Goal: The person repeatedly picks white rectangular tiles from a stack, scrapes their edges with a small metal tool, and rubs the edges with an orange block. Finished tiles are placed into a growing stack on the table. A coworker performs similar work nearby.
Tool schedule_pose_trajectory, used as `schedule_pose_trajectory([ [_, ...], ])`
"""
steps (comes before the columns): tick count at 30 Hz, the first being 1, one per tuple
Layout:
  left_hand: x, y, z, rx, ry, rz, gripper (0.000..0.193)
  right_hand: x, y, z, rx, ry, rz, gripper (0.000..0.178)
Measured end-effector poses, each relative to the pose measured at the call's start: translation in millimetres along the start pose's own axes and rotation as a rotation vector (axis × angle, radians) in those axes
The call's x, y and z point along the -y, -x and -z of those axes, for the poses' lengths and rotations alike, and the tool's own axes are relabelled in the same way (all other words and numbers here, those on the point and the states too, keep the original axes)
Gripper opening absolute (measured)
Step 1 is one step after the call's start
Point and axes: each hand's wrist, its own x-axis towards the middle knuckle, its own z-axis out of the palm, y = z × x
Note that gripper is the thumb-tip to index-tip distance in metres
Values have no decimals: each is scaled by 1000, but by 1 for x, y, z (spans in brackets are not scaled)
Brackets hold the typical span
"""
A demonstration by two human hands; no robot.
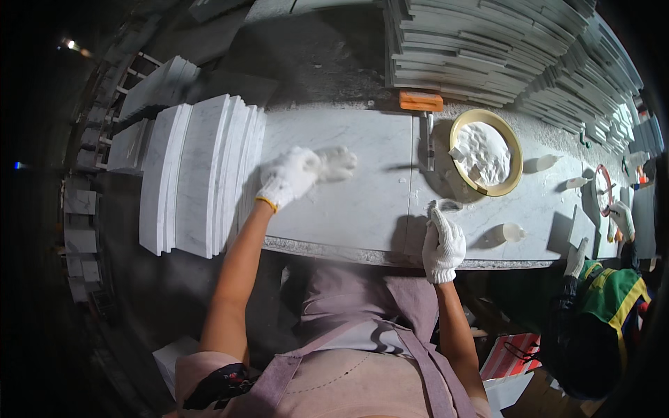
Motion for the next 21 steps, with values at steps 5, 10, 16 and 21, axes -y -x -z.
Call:
schedule_pose_trajectory([
  [5,12,-55,17,-369,95,115,47,-3,-2,-5,-96,79,64,33],
  [10,-15,-70,-12,-149,-123,-413,52,-2,3,0,-40,76,22,33],
  [16,-43,-74,24,-187,-39,-209,45,5,1,2,1,23,-8,32],
  [21,-74,-47,10,87,-201,-444,51,-2,0,-3,-65,112,30,34],
])
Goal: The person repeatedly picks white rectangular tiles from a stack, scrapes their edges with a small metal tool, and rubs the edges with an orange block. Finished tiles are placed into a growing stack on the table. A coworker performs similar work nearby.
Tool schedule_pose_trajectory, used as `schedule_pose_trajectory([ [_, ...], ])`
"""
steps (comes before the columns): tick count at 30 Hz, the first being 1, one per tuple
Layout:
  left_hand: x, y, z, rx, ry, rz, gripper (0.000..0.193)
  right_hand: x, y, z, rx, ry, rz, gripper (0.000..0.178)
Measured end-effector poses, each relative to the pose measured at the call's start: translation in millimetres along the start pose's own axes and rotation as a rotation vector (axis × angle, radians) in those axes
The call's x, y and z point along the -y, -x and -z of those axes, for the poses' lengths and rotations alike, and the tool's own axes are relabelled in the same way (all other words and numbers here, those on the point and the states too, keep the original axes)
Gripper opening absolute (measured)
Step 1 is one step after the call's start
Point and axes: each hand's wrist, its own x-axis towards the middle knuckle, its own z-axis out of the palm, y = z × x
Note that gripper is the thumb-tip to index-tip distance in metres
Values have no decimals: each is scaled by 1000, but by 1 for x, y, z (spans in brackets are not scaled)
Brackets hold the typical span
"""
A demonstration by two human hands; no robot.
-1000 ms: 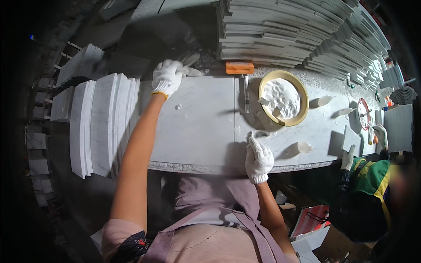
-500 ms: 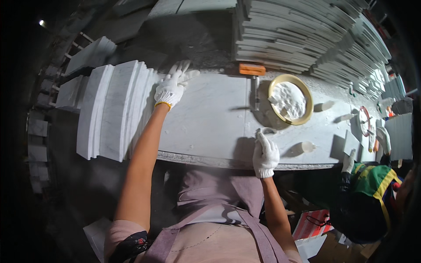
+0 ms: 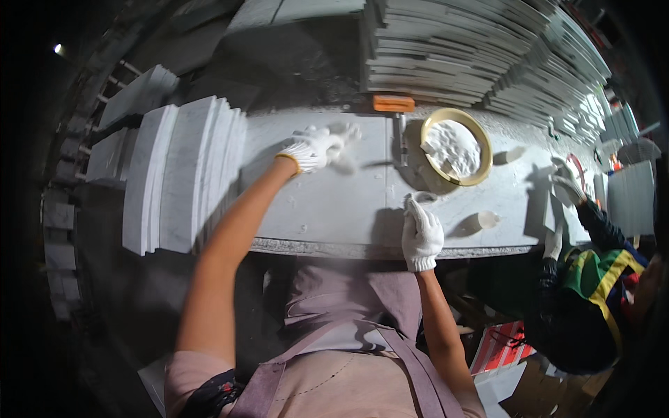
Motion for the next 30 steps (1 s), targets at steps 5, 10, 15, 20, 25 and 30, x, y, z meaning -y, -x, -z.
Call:
schedule_pose_trajectory([
  [5,7,-7,8,72,265,-176,43,0,0,2,-69,-50,38,34],
  [10,-60,-35,-5,-149,-72,-284,44,6,-3,5,-181,-104,44,31],
  [15,-88,2,9,405,-170,-125,44,6,-2,9,-82,-73,-42,31],
  [20,-64,15,17,268,291,-172,39,1,1,7,-6,-87,-94,34],
  [25,-107,-10,-16,97,65,-78,40,-1,-2,5,-143,-111,-63,36],
  [30,-107,-32,-37,-130,162,-134,33,-8,-5,11,-196,-278,-114,34],
])
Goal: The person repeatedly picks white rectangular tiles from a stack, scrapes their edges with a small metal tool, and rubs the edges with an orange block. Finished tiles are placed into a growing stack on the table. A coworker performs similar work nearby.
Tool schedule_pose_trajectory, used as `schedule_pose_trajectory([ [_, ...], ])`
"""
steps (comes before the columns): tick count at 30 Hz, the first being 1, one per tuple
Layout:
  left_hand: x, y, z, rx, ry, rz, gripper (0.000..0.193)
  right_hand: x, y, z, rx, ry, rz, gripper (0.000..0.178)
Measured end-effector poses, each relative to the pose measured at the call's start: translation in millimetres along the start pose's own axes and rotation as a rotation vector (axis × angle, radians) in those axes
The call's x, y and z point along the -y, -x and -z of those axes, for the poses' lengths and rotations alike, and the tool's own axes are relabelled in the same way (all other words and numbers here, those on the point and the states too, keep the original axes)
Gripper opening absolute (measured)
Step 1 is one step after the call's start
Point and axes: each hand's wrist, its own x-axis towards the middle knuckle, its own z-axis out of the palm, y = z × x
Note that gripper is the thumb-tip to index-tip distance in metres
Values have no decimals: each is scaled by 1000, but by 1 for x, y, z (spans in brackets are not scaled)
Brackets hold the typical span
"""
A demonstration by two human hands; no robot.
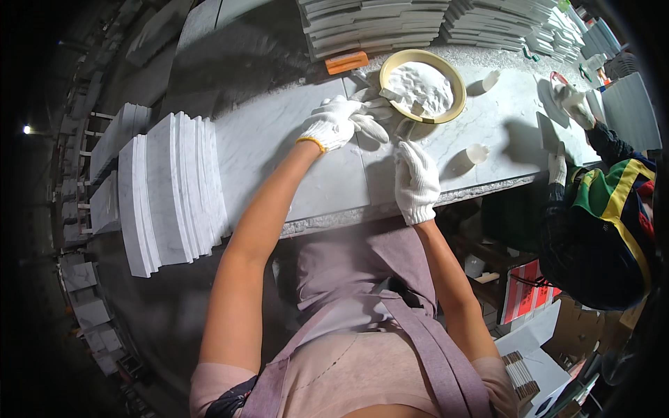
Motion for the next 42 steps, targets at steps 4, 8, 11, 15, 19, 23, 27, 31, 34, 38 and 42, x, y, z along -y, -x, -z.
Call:
schedule_pose_trajectory([
  [4,7,-12,-10,-29,-9,37,39,-24,-7,19,-142,81,31,39],
  [8,-18,-18,-4,66,-138,-15,41,-39,-9,31,28,180,-135,38],
  [11,-30,-21,21,359,-144,-24,42,-33,-11,32,91,233,-137,41],
  [15,-25,-13,33,445,-73,-82,42,-22,-23,33,217,226,-188,50],
  [19,-14,-8,27,353,265,-24,41,-21,-42,22,289,282,-82,41],
  [23,-16,7,26,260,363,-64,43,-19,-48,23,173,202,-106,27],
  [27,-37,34,10,76,-88,-309,46,-3,-14,60,-171,27,-43,22],
  [31,-86,29,-40,-204,130,-728,34,9,33,100,-252,87,-93,37],
  [34,-139,19,-92,-106,-38,-337,30,20,58,116,-142,100,-244,35],
  [38,-136,7,-108,-83,-369,-229,26,30,68,122,-90,-43,-278,40],
  [42,-80,7,-72,-82,-550,29,28,32,76,125,-28,-53,-262,42],
])
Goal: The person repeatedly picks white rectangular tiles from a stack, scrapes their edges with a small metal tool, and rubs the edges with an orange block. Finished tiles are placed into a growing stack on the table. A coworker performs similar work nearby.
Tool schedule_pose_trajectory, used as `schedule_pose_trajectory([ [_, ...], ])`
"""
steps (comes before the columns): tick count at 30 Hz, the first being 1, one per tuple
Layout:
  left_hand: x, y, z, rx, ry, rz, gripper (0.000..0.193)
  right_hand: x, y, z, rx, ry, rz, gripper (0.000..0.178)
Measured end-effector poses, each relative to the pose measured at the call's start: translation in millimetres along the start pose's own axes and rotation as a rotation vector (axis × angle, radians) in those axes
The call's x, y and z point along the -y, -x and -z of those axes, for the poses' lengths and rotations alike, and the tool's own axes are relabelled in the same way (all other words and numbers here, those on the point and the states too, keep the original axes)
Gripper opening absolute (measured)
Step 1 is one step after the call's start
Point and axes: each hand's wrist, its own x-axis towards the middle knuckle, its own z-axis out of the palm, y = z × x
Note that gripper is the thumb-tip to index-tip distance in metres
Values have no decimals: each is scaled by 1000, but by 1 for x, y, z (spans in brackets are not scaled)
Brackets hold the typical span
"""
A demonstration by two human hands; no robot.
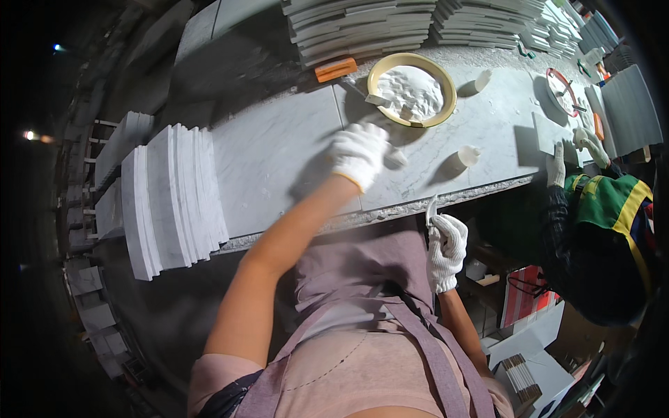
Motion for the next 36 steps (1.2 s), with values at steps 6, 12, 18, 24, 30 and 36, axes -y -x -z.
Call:
schedule_pose_trajectory([
  [6,127,26,27,68,100,304,88,-3,30,11,136,-35,-129,30],
  [12,66,30,32,-184,188,88,47,6,35,5,207,-129,-196,24],
  [18,8,49,-14,53,202,-14,42,6,35,9,115,-186,-284,20],
  [24,128,145,-31,16,245,487,74,-8,49,0,226,-55,-189,20],
  [30,158,211,-40,-148,256,570,80,-3,32,-17,293,-60,-123,20],
  [36,27,148,-39,-208,381,177,62,-10,30,-12,173,-166,-228,19],
])
